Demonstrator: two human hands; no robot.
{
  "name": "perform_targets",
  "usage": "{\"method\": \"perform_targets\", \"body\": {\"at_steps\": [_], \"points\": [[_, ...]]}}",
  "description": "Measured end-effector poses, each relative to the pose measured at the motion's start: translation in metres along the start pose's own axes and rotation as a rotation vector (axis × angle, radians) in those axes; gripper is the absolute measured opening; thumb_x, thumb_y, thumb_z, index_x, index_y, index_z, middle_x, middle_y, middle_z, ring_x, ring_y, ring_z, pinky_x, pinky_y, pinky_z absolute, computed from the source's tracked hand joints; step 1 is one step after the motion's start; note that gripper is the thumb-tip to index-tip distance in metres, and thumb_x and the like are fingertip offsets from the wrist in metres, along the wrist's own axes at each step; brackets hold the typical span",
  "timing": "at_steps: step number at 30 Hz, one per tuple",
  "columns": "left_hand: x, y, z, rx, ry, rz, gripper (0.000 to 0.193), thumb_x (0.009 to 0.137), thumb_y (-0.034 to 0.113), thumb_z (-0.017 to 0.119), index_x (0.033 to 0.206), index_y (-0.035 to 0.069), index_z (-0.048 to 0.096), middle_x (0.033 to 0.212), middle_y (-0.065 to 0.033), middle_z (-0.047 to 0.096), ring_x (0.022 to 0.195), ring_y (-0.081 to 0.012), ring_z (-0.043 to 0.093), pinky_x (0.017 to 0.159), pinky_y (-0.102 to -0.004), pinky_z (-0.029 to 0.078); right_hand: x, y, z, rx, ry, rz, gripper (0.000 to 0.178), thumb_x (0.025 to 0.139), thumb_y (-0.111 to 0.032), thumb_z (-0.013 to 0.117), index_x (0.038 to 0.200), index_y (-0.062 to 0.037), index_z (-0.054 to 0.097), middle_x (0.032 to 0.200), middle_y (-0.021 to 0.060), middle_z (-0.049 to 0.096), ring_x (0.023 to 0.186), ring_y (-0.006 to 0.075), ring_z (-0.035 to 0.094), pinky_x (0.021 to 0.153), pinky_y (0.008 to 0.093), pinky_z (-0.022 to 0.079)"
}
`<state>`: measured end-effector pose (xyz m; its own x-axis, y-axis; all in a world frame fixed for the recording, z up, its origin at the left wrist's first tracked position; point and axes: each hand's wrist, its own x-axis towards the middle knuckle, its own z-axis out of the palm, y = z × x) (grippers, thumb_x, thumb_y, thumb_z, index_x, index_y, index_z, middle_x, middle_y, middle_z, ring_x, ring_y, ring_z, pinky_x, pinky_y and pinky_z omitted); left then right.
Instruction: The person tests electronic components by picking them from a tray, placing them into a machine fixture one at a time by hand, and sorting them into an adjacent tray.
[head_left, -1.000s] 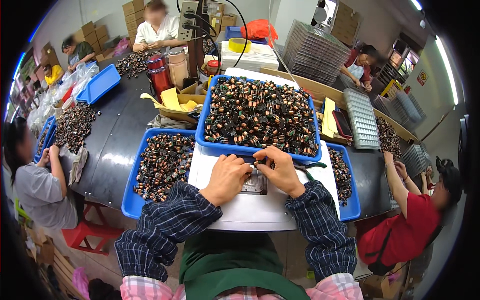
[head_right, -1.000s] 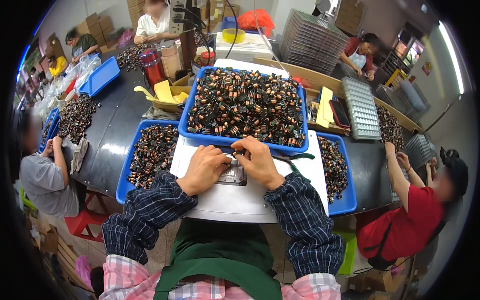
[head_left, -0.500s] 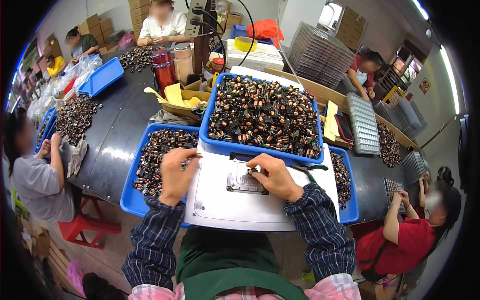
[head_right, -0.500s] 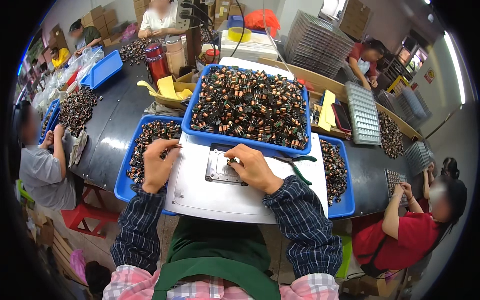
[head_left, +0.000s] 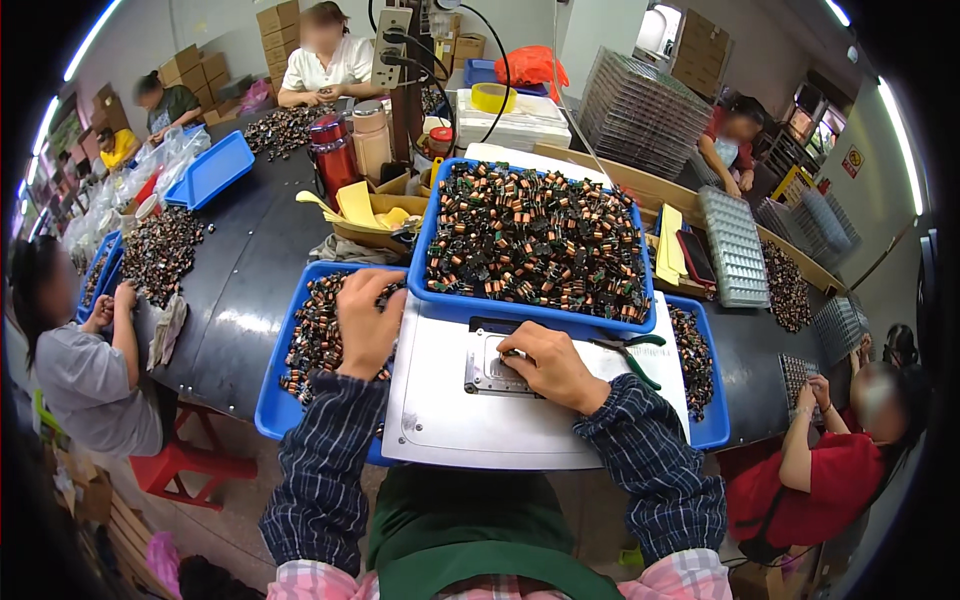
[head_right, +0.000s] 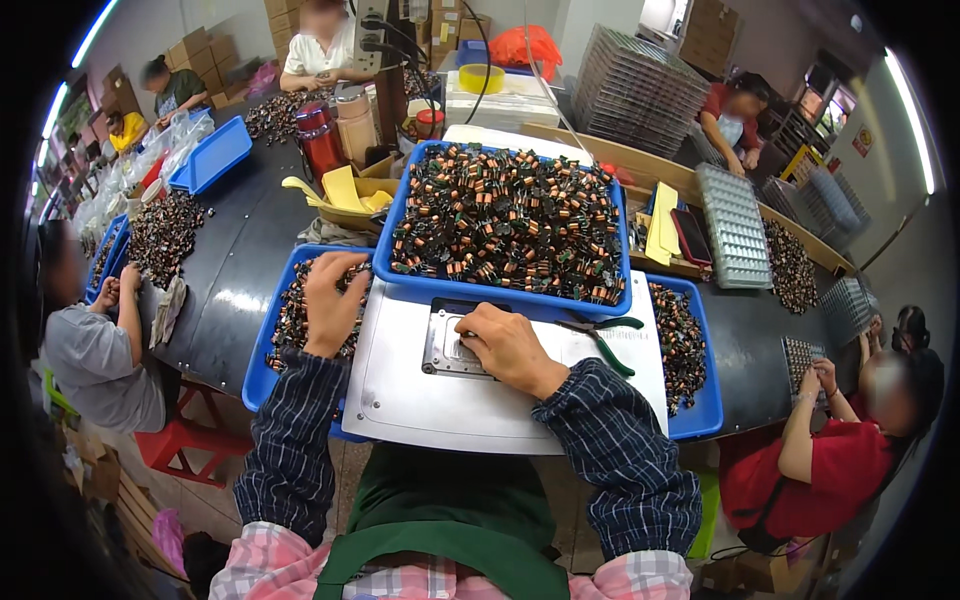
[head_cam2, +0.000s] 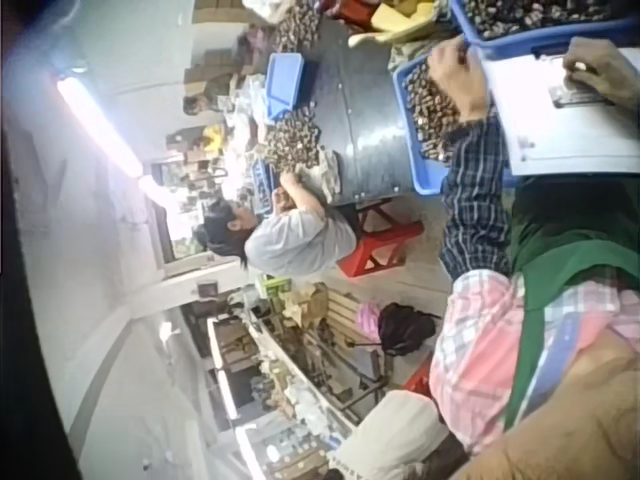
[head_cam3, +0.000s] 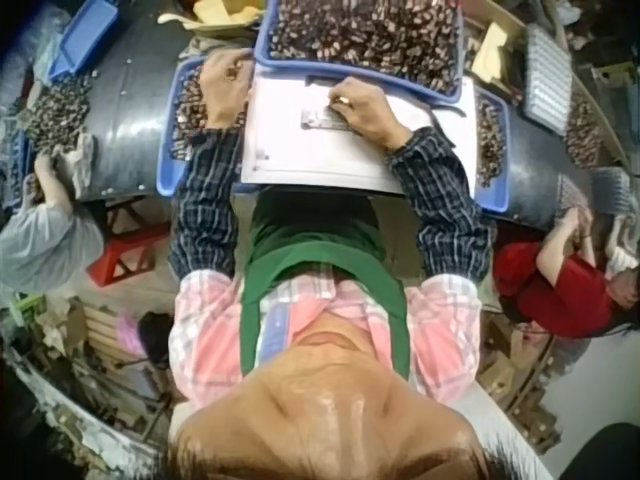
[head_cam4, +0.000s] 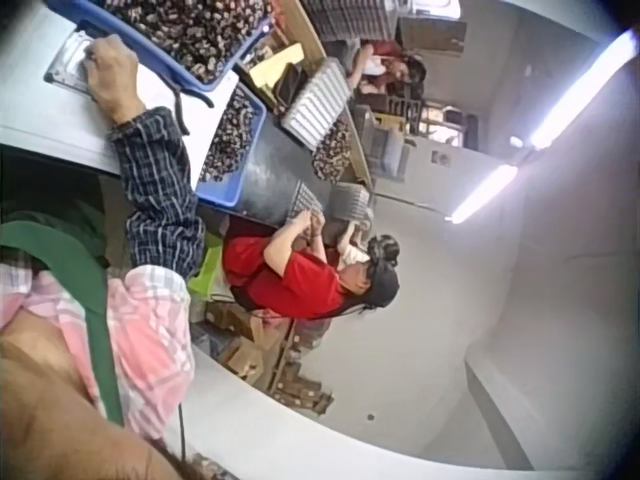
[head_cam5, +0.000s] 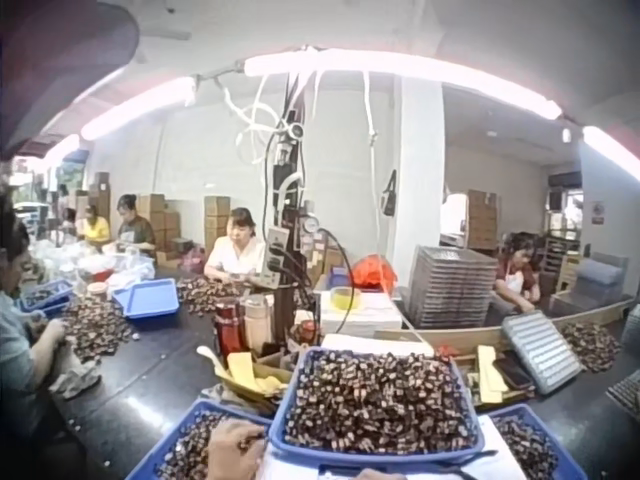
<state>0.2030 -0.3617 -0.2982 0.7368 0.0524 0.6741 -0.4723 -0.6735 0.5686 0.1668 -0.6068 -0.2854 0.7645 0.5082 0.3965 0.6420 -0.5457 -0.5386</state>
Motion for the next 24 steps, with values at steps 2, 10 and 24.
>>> {"method": "perform_targets", "body": {"at_steps": [2,10,24], "points": [[0.017,0.015,0.015,-0.022,-0.022,0.094,0.019,0.069,0.004,0.064,0.089,0.004,0.064,0.089,-0.0099,0.059,0.088,-0.0265,0.054,0.079,-0.0341,0.041,-0.001,0.001,0.000,0.025,0.008,-0.014,0.013,0.072,-0.001,0.063,0.085,-0.0021,0.061,0.081,0.0102,0.058,0.069,0.0260,0.059,0.061,0.0324,0.047],[0.038,0.040,0.054,0.101,-0.075,0.210,0.027,0.069,0.012,0.067,0.095,0.007,0.061,0.090,-0.0067,0.056,0.090,-0.0243,0.050,0.080,-0.0345,0.035,0.005,0.003,-0.024,0.598,0.173,0.282,0.010,0.077,-0.001,0.058,0.087,-0.0013,0.061,0.074,0.0026,0.055,0.056,0.0085,0.049,0.042,0.0202,0.037],[0.029,0.043,0.062,0.101,-0.057,0.245,0.020,0.073,0.009,0.061,0.093,0.008,0.059,0.087,-0.0062,0.057,0.086,-0.0242,0.051,0.077,-0.0342,0.035,0.049,0.048,-0.058,-0.512,0.424,0.161,0.017,0.071,-0.014,0.066,0.084,-0.0034,0.064,0.070,0.0100,0.057,0.065,0.0263,0.057,0.060,0.0347,0.044]]}}
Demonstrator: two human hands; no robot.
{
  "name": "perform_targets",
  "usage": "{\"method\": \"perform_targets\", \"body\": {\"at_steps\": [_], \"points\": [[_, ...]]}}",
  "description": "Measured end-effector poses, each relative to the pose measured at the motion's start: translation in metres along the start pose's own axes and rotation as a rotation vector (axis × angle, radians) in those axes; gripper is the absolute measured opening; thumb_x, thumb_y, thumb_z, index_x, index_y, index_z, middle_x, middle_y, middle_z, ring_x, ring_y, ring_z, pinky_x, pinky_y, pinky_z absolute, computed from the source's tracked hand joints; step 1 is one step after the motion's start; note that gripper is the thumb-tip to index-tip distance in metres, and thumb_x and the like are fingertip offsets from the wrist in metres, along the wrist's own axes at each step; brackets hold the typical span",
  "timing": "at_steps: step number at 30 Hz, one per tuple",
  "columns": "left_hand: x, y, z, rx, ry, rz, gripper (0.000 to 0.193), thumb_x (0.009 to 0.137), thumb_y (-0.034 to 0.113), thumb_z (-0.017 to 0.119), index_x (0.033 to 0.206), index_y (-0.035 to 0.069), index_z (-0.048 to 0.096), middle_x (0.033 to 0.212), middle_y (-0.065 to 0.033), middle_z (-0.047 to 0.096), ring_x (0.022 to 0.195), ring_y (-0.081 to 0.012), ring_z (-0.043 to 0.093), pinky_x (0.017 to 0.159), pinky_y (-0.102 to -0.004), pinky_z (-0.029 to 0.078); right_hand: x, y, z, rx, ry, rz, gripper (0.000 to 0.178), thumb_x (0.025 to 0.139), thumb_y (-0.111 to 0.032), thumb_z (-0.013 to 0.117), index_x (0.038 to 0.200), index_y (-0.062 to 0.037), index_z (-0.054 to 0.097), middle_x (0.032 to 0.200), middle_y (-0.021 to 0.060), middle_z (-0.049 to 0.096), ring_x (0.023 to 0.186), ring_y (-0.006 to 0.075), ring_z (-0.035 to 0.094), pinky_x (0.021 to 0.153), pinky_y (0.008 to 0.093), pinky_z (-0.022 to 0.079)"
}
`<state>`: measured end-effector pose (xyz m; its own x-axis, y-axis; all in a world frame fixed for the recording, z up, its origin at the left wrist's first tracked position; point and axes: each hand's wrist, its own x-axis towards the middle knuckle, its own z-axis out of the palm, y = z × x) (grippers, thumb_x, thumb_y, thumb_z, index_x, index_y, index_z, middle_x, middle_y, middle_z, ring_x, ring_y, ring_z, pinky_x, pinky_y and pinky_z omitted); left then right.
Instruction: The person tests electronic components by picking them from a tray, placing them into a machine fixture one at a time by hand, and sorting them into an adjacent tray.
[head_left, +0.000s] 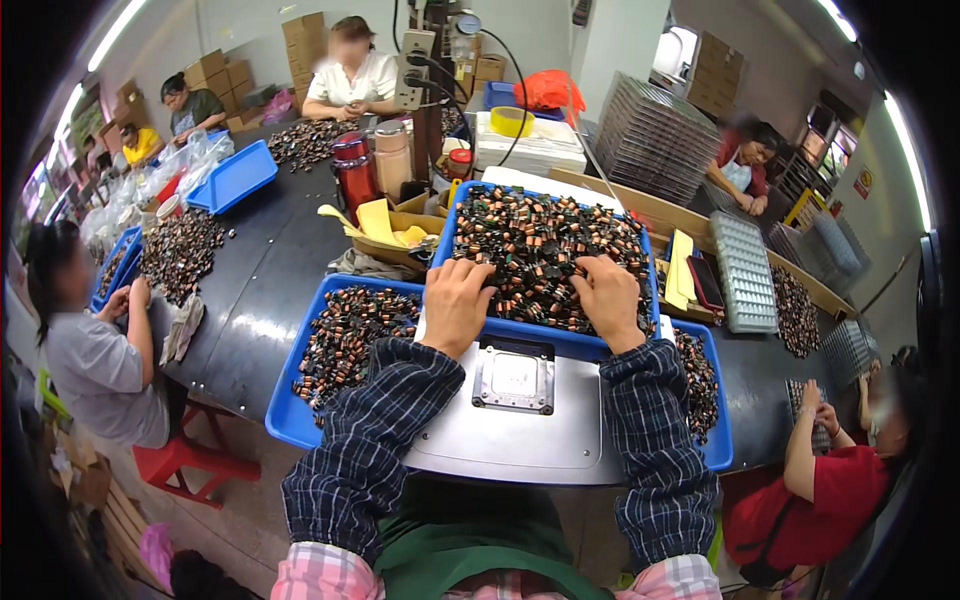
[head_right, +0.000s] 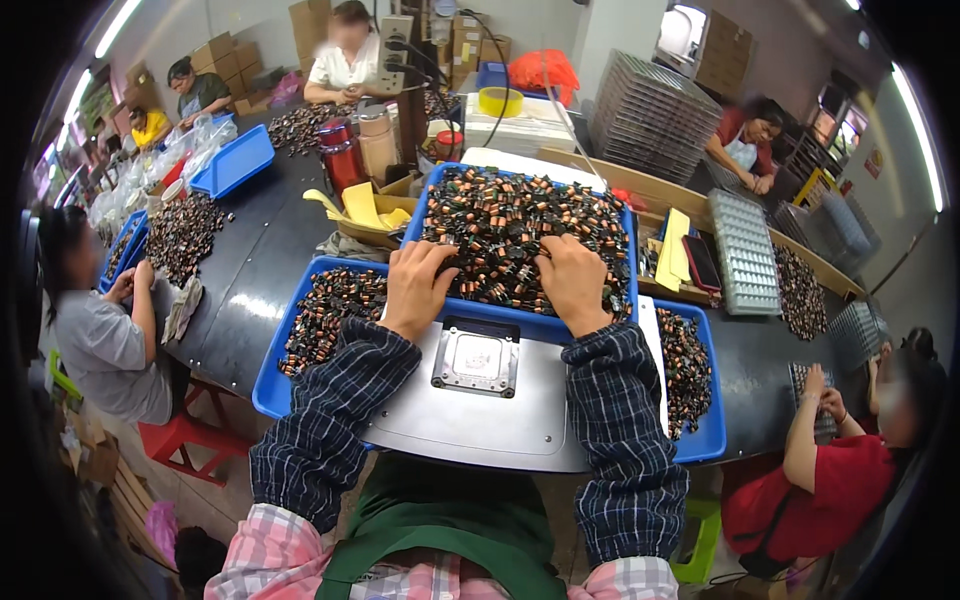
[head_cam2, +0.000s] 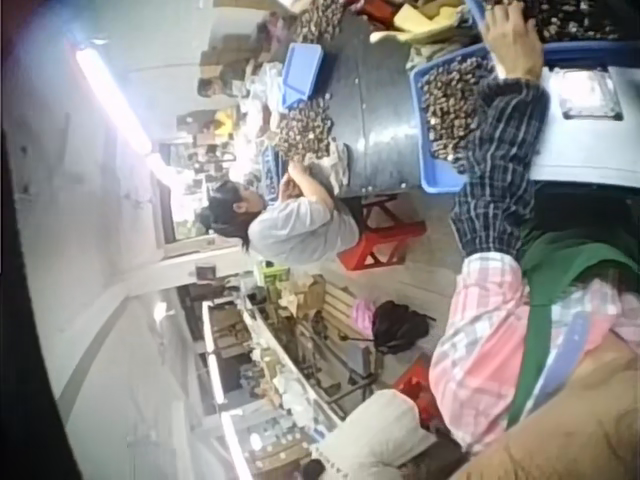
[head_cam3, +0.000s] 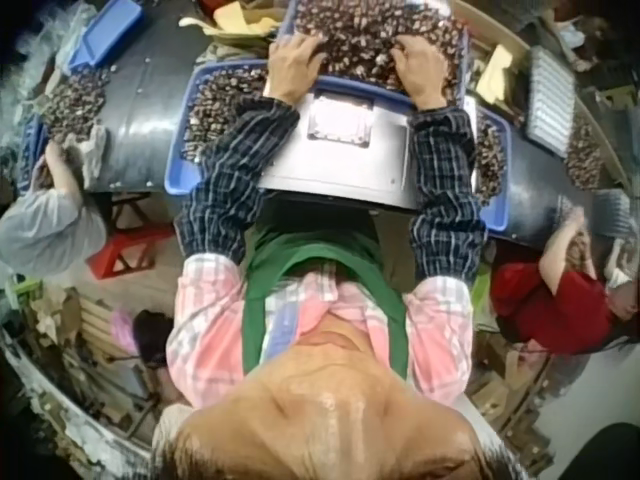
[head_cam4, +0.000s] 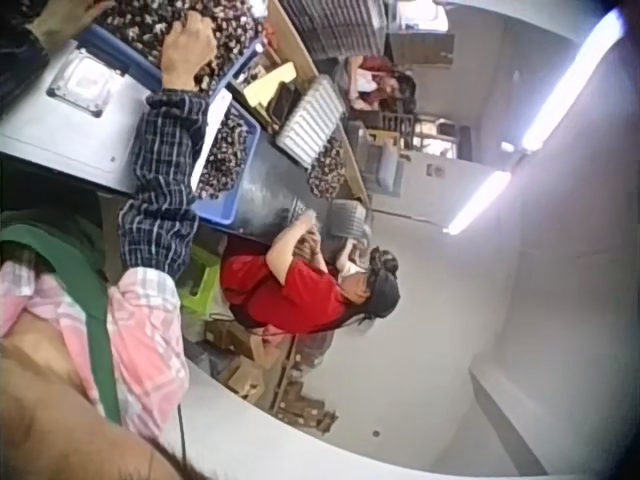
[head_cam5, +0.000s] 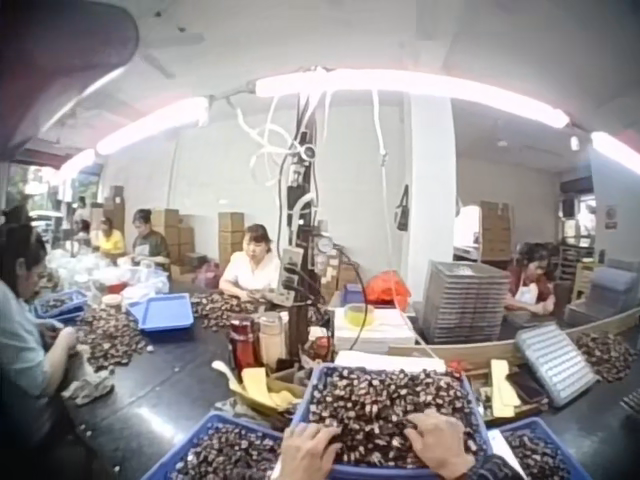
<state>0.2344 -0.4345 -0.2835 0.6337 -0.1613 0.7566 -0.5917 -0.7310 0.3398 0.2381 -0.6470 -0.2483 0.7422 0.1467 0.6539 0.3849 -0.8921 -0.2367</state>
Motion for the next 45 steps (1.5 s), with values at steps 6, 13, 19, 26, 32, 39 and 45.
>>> {"method": "perform_targets", "body": {"at_steps": [6,13,19,26,32,39,45], "points": [[-0.002,-0.006,-0.001,-0.046,0.054,-0.026,0.019,0.074,0.010,0.060,0.093,0.007,0.059,0.087,-0.0062,0.058,0.086,-0.0243,0.052,0.078,-0.0348,0.035,-0.009,0.005,-0.008,0.617,0.028,0.355,0.016,0.080,-0.012,0.062,0.085,0.0023,0.062,0.064,0.0042,0.059,0.052,0.0086,0.054,0.044,0.0205,0.039],[-0.006,0.010,-0.013,-0.685,0.131,-0.432,0.017,0.087,0.001,0.046,0.098,0.000,0.059,0.095,-0.0087,0.049,0.079,-0.0153,0.057,0.067,-0.0242,0.047,-0.036,-0.023,-0.027,1.282,-0.296,0.713,0.007,0.083,-0.007,0.054,0.086,-0.0012,0.056,0.070,0.0093,0.060,0.054,0.0098,0.057,0.032,0.0151,0.035],[-0.028,0.010,-0.025,-0.740,-0.039,-0.458,0.018,0.089,0.006,0.048,0.102,0.002,0.059,0.089,-0.0033,0.054,0.077,-0.0088,0.053,0.064,-0.0191,0.045,-0.056,-0.050,-0.008,0.649,-0.481,0.009,0.012,0.073,-0.007,0.066,0.082,-0.0004,0.065,0.070,0.0057,0.056,0.064,0.0152,0.053,0.058,0.0270,0.041],[-0.031,0.019,-0.029,-1.047,-0.202,-0.666,0.019,0.084,0.002,0.053,0.103,0.003,0.058,0.086,-0.0023,0.055,0.075,-0.0084,0.054,0.064,-0.0199,0.045,-0.061,-0.052,-0.003,0.447,-0.518,-0.212,0.012,0.073,-0.011,0.065,0.082,-0.0025,0.064,0.076,0.0102,0.056,0.066,0.0259,0.056,0.060,0.0329,0.045],[-0.034,0.023,-0.030,-0.713,-0.197,-0.374,0.023,0.079,-0.002,0.056,0.101,0.003,0.061,0.085,-0.0033,0.051,0.075,-0.0097,0.052,0.068,-0.0218,0.044,-0.063,-0.054,0.002,0.388,-0.489,-0.230,0.011,0.074,-0.012,0.063,0.081,-0.0030,0.063,0.074,0.0092,0.053,0.065,0.0276,0.055,0.057,0.0353,0.044],[-0.040,0.024,-0.029,-0.650,-0.265,-0.352,0.023,0.075,-0.003,0.060,0.098,0.000,0.060,0.086,-0.0062,0.057,0.072,-0.0115,0.055,0.066,-0.0233,0.046,-0.067,-0.055,0.007,0.384,-0.463,-0.271,0.010,0.074,-0.013,0.063,0.080,-0.0052,0.062,0.072,0.0090,0.051,0.063,0.0285,0.054,0.057,0.0362,0.044],[-0.047,0.036,-0.036,-0.562,-0.386,-0.282,0.022,0.073,-0.005,0.060,0.094,0.001,0.060,0.087,-0.0082,0.058,0.067,-0.0158,0.055,0.063,-0.0254,0.045,-0.043,-0.017,-0.025,1.239,-0.448,0.607,0.015,0.082,-0.015,0.058,0.087,-0.0016,0.062,0.083,0.0053,0.061,0.058,0.0097,0.059,0.036,0.0191,0.036]]}}
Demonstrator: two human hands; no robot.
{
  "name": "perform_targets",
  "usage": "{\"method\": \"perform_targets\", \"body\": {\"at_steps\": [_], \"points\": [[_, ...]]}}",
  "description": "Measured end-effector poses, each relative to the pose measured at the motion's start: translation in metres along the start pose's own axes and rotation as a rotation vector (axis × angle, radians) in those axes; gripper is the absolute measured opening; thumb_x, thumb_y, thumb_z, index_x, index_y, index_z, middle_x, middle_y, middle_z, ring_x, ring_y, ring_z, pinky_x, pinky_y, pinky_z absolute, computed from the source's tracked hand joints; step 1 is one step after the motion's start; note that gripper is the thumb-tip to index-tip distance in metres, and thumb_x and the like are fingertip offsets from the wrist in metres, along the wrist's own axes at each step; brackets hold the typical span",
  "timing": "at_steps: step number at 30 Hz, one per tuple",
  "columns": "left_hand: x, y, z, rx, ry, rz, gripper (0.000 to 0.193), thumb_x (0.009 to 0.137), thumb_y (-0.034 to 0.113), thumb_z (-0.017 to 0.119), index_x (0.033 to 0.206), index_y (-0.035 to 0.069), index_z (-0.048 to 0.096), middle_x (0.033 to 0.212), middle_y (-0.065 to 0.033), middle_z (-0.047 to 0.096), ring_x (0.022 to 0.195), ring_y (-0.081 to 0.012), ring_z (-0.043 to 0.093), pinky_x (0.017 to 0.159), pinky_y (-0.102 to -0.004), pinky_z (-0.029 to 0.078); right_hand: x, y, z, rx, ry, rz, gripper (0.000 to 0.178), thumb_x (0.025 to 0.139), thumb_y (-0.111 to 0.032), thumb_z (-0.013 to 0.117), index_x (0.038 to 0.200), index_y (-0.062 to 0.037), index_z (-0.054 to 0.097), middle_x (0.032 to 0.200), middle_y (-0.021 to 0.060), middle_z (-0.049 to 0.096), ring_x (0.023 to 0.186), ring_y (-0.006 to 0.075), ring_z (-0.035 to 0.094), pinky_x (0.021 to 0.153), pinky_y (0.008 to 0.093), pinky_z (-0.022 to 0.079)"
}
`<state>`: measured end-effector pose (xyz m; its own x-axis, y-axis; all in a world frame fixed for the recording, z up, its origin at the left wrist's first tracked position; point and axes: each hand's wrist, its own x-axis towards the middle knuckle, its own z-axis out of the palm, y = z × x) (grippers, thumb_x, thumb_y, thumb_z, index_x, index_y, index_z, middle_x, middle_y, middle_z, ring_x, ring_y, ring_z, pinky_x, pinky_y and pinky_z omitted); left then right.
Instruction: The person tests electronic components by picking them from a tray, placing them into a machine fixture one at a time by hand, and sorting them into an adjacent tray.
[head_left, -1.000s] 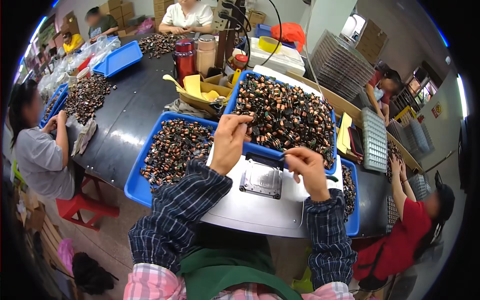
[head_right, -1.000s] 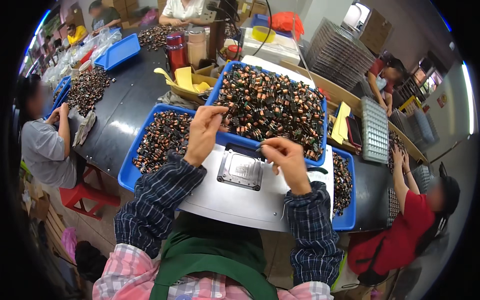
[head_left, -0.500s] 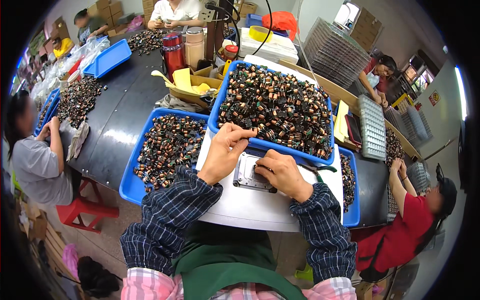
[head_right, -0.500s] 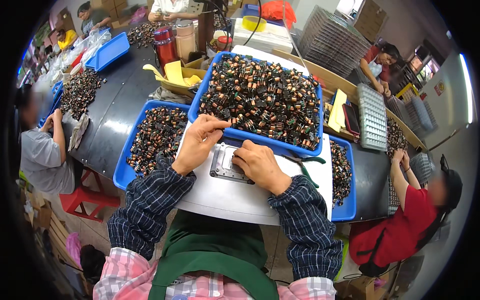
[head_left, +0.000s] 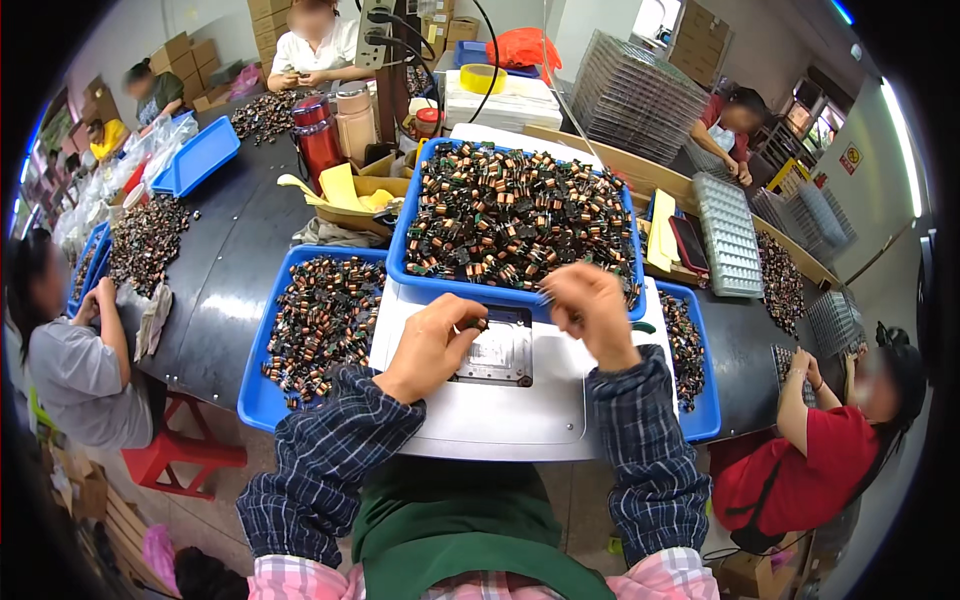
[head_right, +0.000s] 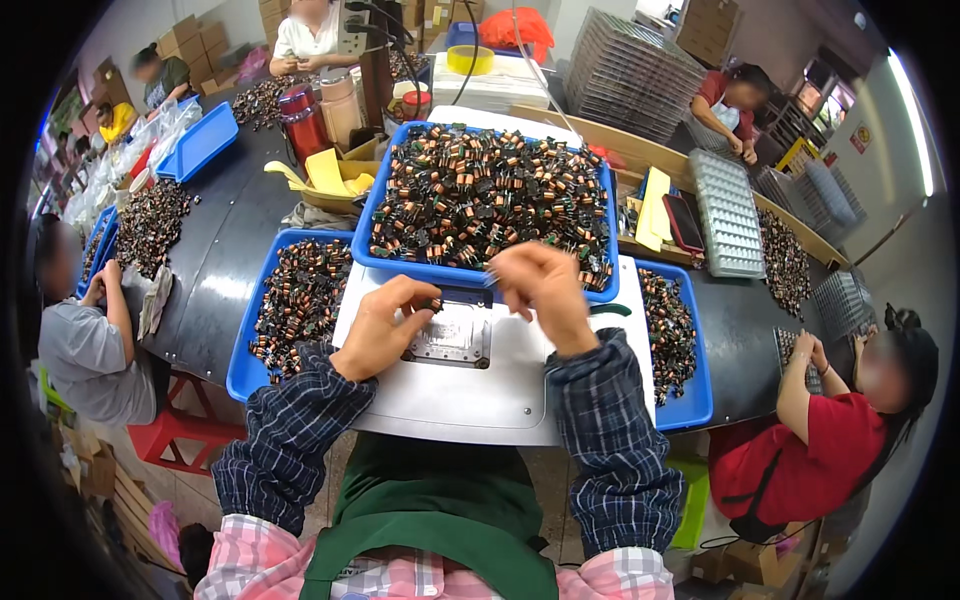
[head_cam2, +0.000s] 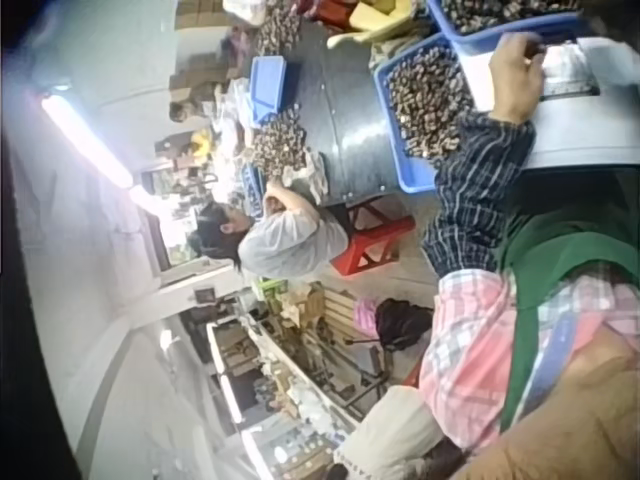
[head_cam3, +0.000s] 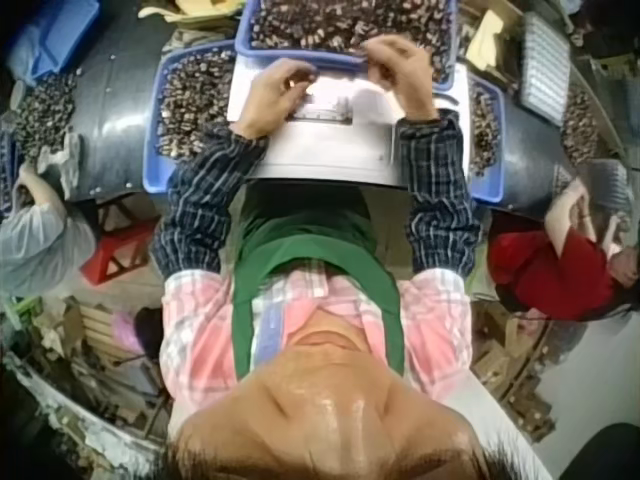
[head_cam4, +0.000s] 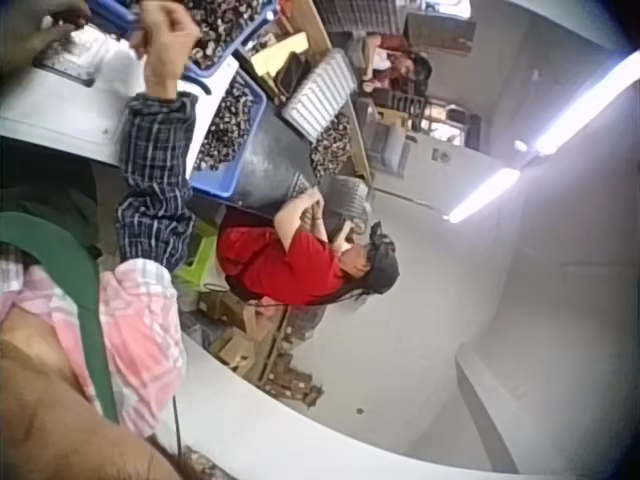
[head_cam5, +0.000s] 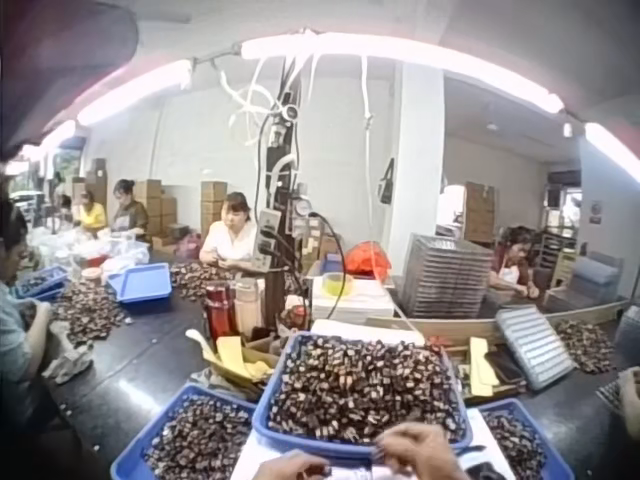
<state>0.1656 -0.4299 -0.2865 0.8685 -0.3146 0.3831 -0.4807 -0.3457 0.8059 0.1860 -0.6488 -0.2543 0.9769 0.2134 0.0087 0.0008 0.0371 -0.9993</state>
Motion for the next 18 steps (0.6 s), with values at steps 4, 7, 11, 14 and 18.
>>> {"method": "perform_targets", "body": {"at_steps": [4,7,11,14,18], "points": [[-0.003,-0.001,0.002,0.144,-0.071,0.188,0.020,0.073,-0.003,0.060,0.092,0.001,0.060,0.086,-0.0103,0.058,0.073,-0.0237,0.057,0.066,-0.0306,0.047,0.002,-0.017,-0.019,0.390,0.243,-0.188,0.019,0.085,-0.019,0.055,0.094,-0.0022,0.058,0.079,0.0055,0.060,0.050,0.0081,0.054,0.033,0.0157,0.033],[0.002,0.000,0.007,0.232,-0.135,0.245,0.020,0.072,-0.002,0.059,0.091,0.000,0.060,0.086,-0.0109,0.057,0.080,-0.0266,0.055,0.070,-0.0339,0.046,0.009,-0.001,-0.056,-0.260,0.312,-0.219,0.012,0.080,-0.009,0.060,0.089,-0.0017,0.061,0.077,0.0045,0.059,0.052,0.0100,0.053,0.038,0.0211,0.038],[0.006,-0.001,0.010,0.374,-0.187,0.309,0.021,0.072,-0.002,0.057,0.092,0.000,0.061,0.084,-0.0109,0.056,0.081,-0.0262,0.054,0.070,-0.0343,0.046,0.020,0.008,-0.045,-1.183,0.400,-0.675,0.016,0.074,-0.006,0.062,0.090,-0.0052,0.063,0.075,0.0071,0.056,0.062,0.0217,0.056,0.054,0.0314,0.044],[0.009,-0.001,0.011,0.403,-0.208,0.342,0.022,0.071,-0.002,0.056,0.093,0.000,0.061,0.083,-0.0108,0.055,0.080,-0.0260,0.053,0.069,-0.0340,0.046,0.019,0.003,-0.035,-1.270,0.382,-0.535,0.020,0.072,-0.007,0.063,0.092,-0.0077,0.063,0.078,0.0099,0.055,0.070,0.0280,0.056,0.063,0.0363,0.044],[0.006,0.000,0.012,0.424,-0.266,0.343,0.024,0.070,-0.002,0.056,0.093,0.001,0.061,0.083,-0.0103,0.055,0.080,-0.0258,0.053,0.069,-0.0340,0.046,0.019,0.006,-0.040,-1.293,0.364,-0.612,0.019,0.074,-0.010,0.064,0.093,-0.0061,0.062,0.078,0.0092,0.055,0.067,0.0291,0.057,0.060,0.0369,0.045]]}}
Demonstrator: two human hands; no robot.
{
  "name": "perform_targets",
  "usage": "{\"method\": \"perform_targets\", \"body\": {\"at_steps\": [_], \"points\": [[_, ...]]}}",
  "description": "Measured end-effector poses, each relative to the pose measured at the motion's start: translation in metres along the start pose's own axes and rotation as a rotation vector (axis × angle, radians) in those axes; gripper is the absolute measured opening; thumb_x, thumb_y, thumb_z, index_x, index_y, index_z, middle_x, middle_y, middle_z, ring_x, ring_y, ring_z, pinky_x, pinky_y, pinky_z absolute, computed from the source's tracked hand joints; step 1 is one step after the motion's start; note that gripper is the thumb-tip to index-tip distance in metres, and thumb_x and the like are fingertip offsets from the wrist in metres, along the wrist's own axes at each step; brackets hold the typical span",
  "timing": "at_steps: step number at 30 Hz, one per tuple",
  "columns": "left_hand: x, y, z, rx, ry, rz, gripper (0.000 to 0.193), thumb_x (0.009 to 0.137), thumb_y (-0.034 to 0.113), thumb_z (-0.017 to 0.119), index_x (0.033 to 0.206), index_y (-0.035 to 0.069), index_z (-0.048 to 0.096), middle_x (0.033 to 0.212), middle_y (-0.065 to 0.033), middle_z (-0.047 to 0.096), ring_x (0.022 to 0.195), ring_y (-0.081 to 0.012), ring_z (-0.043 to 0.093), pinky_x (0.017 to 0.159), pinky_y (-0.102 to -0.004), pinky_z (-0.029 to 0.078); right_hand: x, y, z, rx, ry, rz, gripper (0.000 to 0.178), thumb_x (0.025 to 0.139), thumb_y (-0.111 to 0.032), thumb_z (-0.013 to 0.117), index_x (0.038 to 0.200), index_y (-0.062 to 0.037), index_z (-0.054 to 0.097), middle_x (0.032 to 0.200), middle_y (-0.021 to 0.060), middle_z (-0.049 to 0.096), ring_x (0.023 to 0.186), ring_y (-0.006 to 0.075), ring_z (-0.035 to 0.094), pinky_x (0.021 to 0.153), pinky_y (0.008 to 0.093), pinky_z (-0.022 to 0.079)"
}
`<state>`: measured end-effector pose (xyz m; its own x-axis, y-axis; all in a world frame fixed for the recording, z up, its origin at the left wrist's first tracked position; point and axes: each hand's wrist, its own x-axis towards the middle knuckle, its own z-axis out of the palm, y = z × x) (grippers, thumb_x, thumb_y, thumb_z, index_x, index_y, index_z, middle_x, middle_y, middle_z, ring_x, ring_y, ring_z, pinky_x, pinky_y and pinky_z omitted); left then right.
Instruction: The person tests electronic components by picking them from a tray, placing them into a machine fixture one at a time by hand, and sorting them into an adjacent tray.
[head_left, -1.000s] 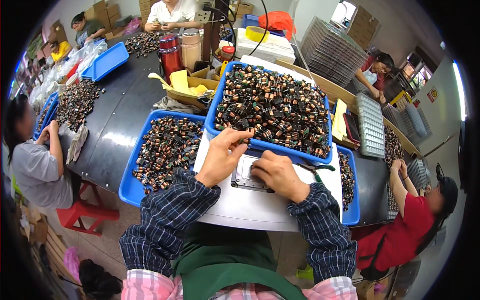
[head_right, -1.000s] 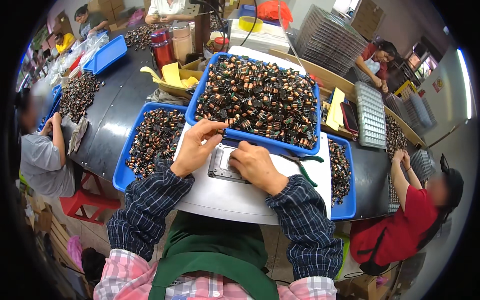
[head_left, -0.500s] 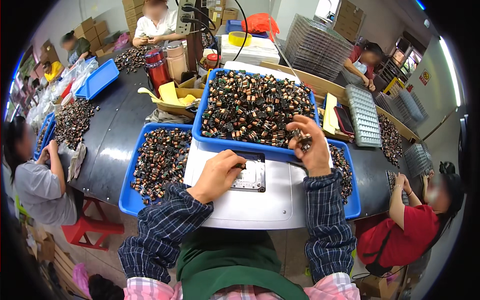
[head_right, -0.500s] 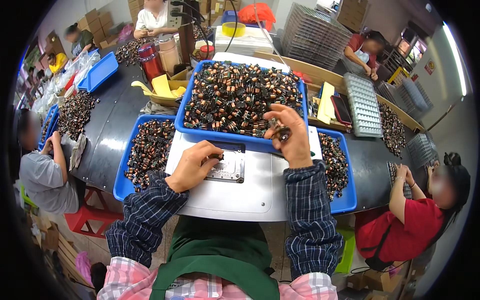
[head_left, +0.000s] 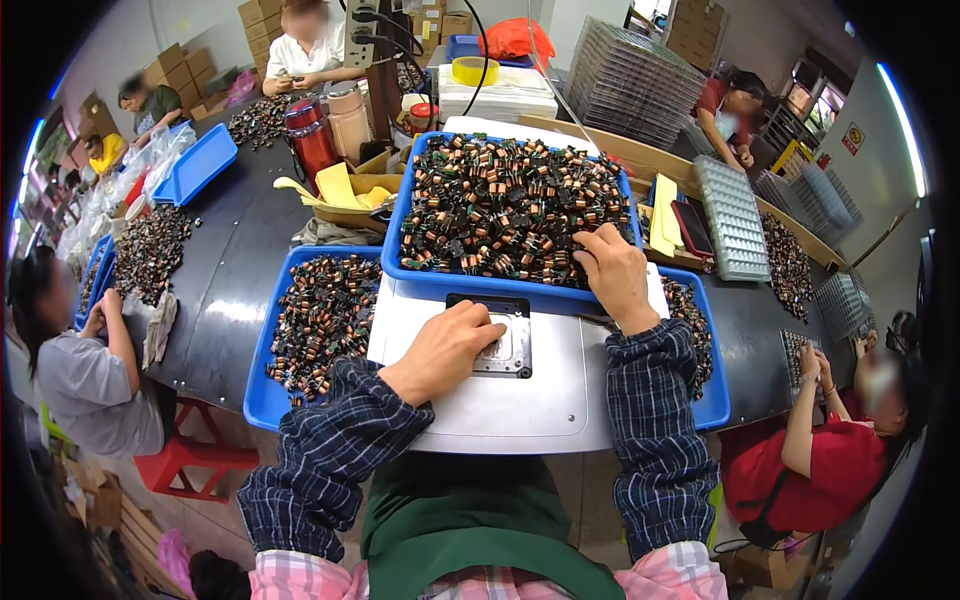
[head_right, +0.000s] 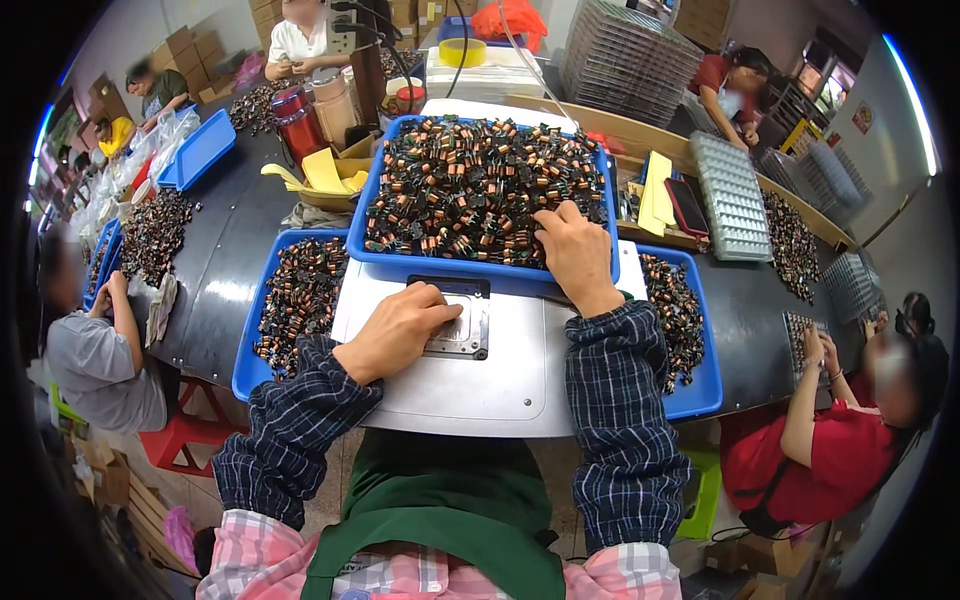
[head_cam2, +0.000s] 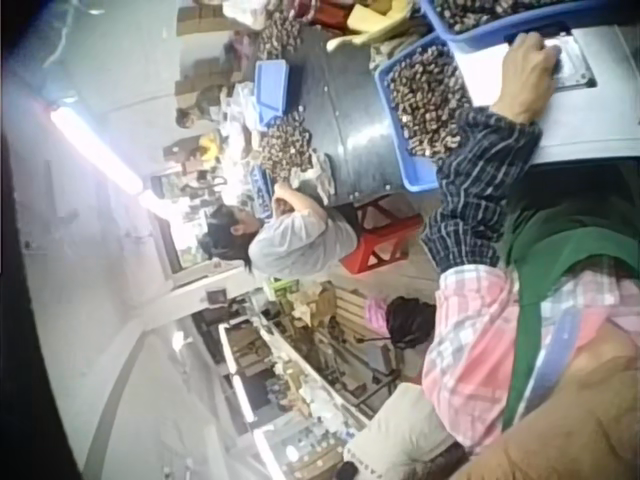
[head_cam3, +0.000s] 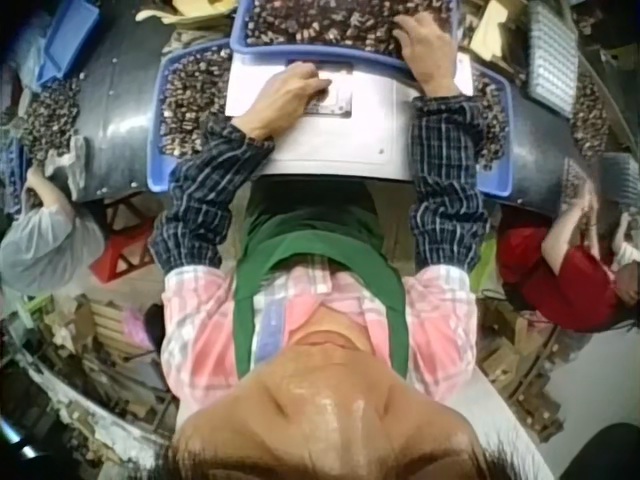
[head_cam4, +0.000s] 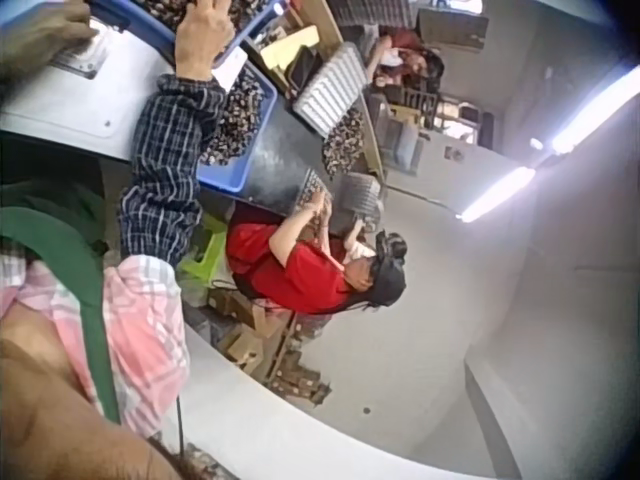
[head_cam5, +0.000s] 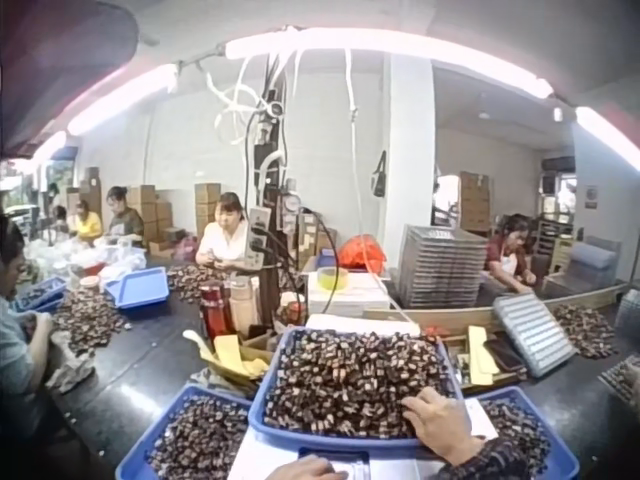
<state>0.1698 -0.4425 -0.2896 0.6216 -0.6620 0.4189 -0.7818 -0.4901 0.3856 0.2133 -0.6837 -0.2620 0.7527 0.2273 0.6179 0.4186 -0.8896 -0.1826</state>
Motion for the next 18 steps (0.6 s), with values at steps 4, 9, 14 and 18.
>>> {"method": "perform_targets", "body": {"at_steps": [4,9,14,18], "points": [[0.001,0.004,0.001,0.036,0.000,0.003,0.024,0.069,-0.002,0.057,0.092,0.001,0.061,0.083,-0.0100,0.055,0.080,-0.0257,0.053,0.069,-0.0338,0.045,0.000,-0.001,-0.005,-0.015,0.115,-0.042,0.015,0.076,-0.011,0.064,0.089,-0.0036,0.063,0.074,0.0086,0.056,0.061,0.0244,0.057,0.055,0.0317,0.044],[-0.013,-0.002,-0.011,-0.103,0.194,-0.081,0.024,0.069,-0.005,0.057,0.093,0.001,0.062,0.085,-0.0110,0.057,0.080,-0.0261,0.055,0.070,-0.0328,0.046,-0.009,-0.047,-0.004,0.662,-0.155,0.133,0.012,0.074,-0.009,0.066,0.082,-0.0007,0.066,0.070,0.0073,0.061,0.059,0.0123,0.055,0.053,0.0241,0.042],[-0.042,-0.025,-0.033,-0.143,0.516,-0.379,0.027,0.072,-0.008,0.055,0.096,0.000,0.062,0.084,-0.0101,0.059,0.078,-0.0199,0.058,0.071,-0.0276,0.046,-0.023,-0.066,0.013,0.545,-0.394,-0.123,0.013,0.074,-0.013,0.065,0.082,-0.0023,0.065,0.073,0.0095,0.059,0.064,0.0226,0.056,0.058,0.0302,0.044],[-0.084,-0.064,-0.034,-0.104,0.640,-0.664,0.026,0.073,-0.005,0.057,0.098,0.000,0.061,0.086,-0.0092,0.059,0.074,-0.0167,0.057,0.068,-0.0254,0.046,-0.020,-0.075,0.017,0.444,-0.410,-0.182,0.015,0.078,-0.020,0.059,0.078,-0.0066,0.065,0.073,0.0088,0.055,0.066,0.0271,0.054,0.059,0.0379,0.042]]}}
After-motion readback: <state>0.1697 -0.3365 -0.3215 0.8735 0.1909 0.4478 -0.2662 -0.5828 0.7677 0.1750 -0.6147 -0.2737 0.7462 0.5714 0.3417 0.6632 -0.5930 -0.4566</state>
